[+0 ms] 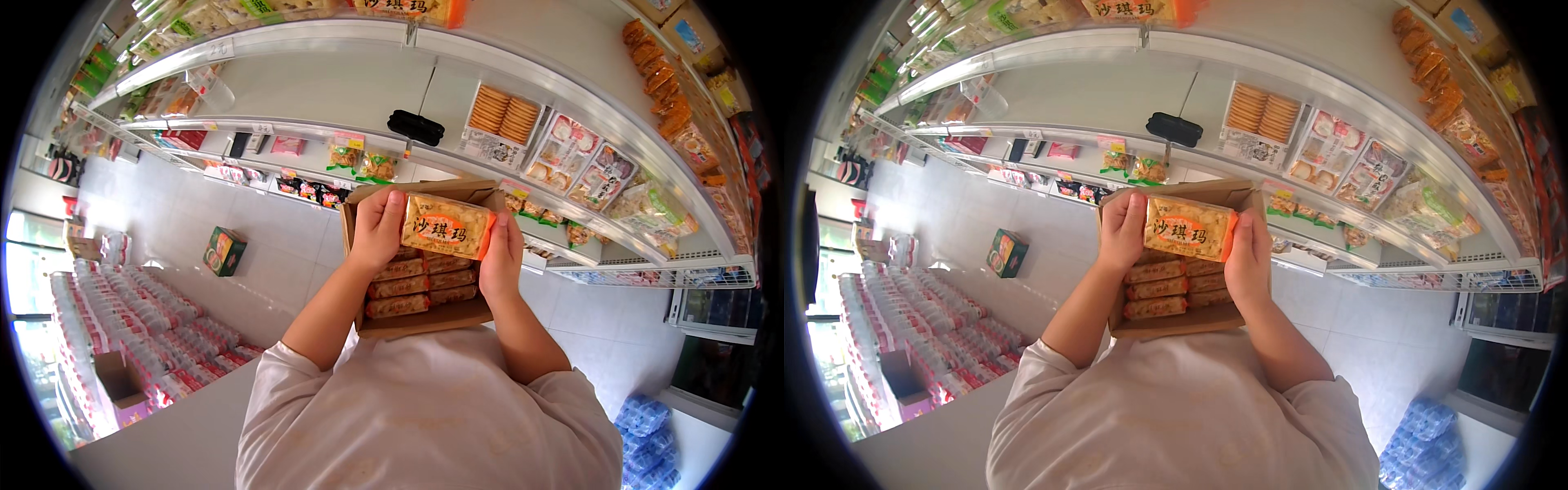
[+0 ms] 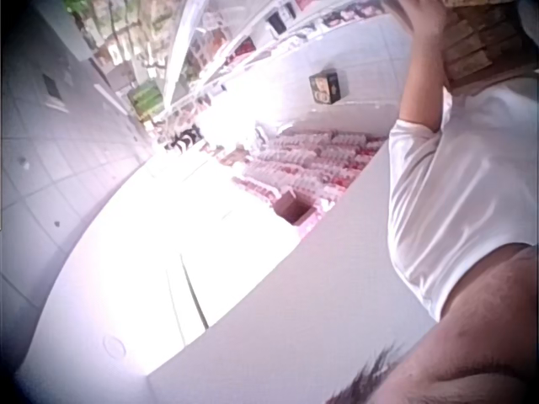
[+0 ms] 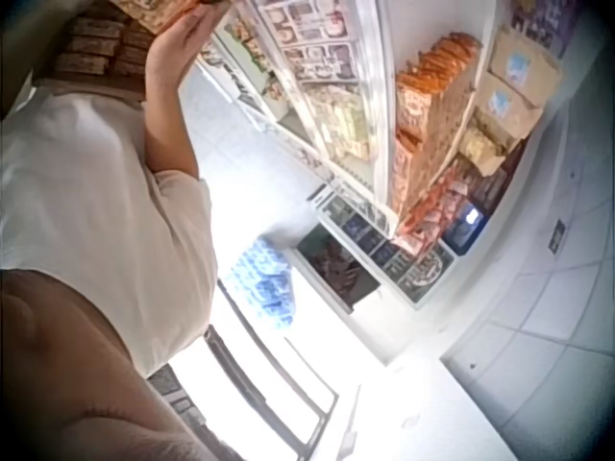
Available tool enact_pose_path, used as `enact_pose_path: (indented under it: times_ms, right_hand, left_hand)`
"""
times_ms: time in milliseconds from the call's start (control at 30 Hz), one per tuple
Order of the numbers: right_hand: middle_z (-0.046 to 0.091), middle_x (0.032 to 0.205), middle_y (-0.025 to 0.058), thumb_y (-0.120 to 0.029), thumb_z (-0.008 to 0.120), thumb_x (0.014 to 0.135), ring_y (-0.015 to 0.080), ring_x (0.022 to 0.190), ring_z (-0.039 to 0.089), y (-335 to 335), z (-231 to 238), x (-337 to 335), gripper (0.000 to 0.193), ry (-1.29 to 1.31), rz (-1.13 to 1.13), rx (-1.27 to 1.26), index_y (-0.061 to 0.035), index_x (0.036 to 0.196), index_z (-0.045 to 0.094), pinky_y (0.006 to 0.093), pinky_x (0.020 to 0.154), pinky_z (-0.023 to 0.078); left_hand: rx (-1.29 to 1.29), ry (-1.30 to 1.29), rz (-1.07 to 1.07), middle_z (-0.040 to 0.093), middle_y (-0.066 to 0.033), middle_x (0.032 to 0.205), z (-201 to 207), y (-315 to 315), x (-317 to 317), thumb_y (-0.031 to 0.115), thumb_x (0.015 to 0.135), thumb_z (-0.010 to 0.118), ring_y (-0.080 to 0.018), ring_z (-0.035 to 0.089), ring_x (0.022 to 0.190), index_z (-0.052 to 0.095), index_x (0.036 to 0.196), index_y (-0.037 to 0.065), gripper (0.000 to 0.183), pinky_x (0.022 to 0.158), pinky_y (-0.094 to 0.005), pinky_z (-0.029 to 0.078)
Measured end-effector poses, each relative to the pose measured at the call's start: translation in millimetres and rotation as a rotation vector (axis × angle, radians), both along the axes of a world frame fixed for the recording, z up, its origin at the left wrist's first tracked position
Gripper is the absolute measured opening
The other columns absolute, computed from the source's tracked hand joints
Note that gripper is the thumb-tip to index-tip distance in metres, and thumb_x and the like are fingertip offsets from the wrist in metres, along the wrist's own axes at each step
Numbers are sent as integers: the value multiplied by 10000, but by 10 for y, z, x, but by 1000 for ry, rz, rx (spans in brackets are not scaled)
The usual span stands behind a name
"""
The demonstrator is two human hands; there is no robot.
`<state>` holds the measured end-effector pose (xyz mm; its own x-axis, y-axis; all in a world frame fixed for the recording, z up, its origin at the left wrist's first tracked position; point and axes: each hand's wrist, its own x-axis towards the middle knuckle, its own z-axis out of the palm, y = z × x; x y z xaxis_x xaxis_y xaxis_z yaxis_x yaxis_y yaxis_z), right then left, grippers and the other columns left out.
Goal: The person repeatedly picks packaged snack bars from a cardboard box held in their left hand and places them onto a store shelf. The action is performed one item at a time, filling the available space on the shelf with the snack bars.
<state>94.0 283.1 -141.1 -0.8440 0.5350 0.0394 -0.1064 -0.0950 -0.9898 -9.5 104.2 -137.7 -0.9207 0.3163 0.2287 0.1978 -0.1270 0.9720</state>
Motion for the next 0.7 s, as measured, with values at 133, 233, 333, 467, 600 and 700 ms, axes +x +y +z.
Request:
enact_pose_path:
  times_ms: [133, 233, 333, 467, 600, 700]
  right_hand:
    - [532, 782, -10, -292, 434, 1091, 73, 748, 440, 7, 140, -56, 361, 20, -7, -87, -51, 834, 514, 257, 688, 395]
    - [561, 723, 36, -276, 472, 1074, 125, 669, 490, 98, 163, -40, 337, -48, -81, 317, -44, 838, 535, 299, 626, 420]
    - [547, 677, 90, -259, 491, 1065, 179, 602, 525, 117, 178, -5, 335, -65, -144, 718, -36, 819, 538, 336, 572, 430]
    - [544, 642, 138, -189, 545, 1029, 286, 538, 523, 154, 118, 12, 264, 142, -147, 1081, -20, 827, 532, 373, 508, 421]
    - [520, 629, 131, -189, 526, 1037, 267, 528, 498, 104, 178, -21, 280, 155, -168, 935, -12, 821, 524, 367, 505, 399]
    - [515, 646, 120, -223, 502, 1053, 229, 552, 473, 126, 214, -5, 311, -67, -112, 667, -7, 831, 531, 353, 524, 389]
  left_hand:
    - [-14, -73, -22, 453, 57, 632, 28, -6, 14, 274, 1090, 453, -45, 370, 598, 483, 718, 52, 434, 525, -259, 318]
    - [-52, -114, -28, 451, 51, 628, 47, -18, 33, 279, 1087, 463, -53, 373, 603, 484, 721, 39, 438, 530, -267, 324]
    - [-136, -59, 19, 448, 42, 618, 52, 18, 45, 279, 1083, 474, -60, 364, 605, 486, 716, 23, 447, 531, -276, 327]
    - [-183, -153, 8, 460, 21, 612, 31, 3, -13, 255, 1075, 490, -74, 357, 613, 491, 719, -1, 439, 537, -294, 338]
    - [-199, -98, 2, 467, 3, 609, 0, -21, -32, 226, 1072, 491, -84, 366, 613, 496, 726, -8, 417, 540, -299, 349]
    - [-266, 52, 55, 472, -17, 588, 100, 8, 41, 197, 1063, 495, -95, 389, 582, 502, 723, -4, 395, 526, -307, 360]
